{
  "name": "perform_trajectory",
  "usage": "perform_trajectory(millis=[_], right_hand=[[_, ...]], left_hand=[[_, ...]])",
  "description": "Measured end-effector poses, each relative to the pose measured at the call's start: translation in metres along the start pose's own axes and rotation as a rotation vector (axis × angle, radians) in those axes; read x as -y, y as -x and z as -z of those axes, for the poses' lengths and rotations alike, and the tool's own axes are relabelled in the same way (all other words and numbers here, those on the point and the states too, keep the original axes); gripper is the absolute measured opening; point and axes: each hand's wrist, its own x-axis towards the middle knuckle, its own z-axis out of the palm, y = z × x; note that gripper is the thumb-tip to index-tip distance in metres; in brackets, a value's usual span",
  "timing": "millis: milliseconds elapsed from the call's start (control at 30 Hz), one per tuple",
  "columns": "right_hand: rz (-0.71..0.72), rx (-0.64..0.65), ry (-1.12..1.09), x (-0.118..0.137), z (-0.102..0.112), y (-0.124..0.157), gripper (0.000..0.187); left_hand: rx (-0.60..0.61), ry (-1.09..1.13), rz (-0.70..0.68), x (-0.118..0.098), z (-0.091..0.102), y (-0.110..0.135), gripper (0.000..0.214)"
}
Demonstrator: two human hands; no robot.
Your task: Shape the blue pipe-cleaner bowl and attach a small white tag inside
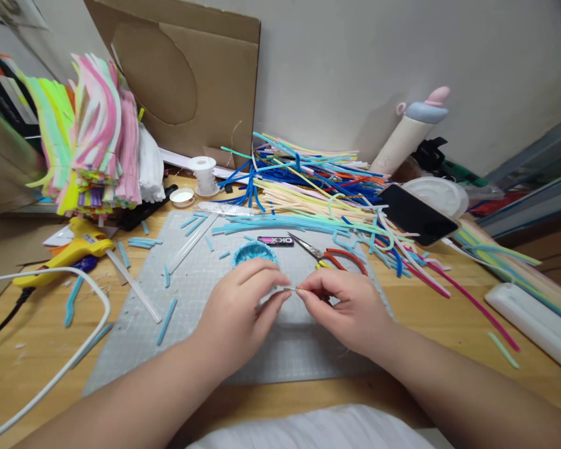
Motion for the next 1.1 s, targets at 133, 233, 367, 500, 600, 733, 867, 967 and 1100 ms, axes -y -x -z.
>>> perform_trajectory(millis=[133,233,367,500,600,733,867,967,1100], right_hand=[[0.176,0.034,0.069,-0.004,0.000,0.000,0.012],[0.260,0.075,0.109,-0.008,0.001,0.000,0.012],[0.306,0.108,0.122,-0.011,0.003,-0.001,0.016],[0.241,0.144,0.021,-0.012,0.004,-0.004,0.015],[0.131,0.154,-0.085,-0.011,0.004,-0.006,0.011],[0.077,0.166,-0.176,-0.009,0.005,-0.007,0.010],[0.007,0.188,-0.254,-0.008,0.004,-0.007,0.010],[-0.066,0.217,-0.338,-0.006,0.003,-0.007,0.010],[-0.078,0.259,-0.390,-0.003,0.004,-0.007,0.011]], left_hand=[[0.061,0.058,0.076,-0.001,-0.001,-0.001,0.014],[0.130,0.176,0.231,-0.003,-0.001,-0.004,0.008],[0.261,0.398,0.583,-0.003,-0.002,-0.010,0.014],[0.326,0.685,0.787,-0.001,-0.001,-0.012,0.024],[0.368,0.857,0.901,-0.001,0.000,-0.012,0.029],[0.400,1.051,1.001,-0.004,0.003,-0.014,0.028],[0.428,1.169,1.053,-0.004,0.004,-0.015,0.026],[0.439,1.195,1.050,-0.003,0.003,-0.014,0.025],[0.479,1.195,1.023,-0.002,0.003,-0.013,0.025]])
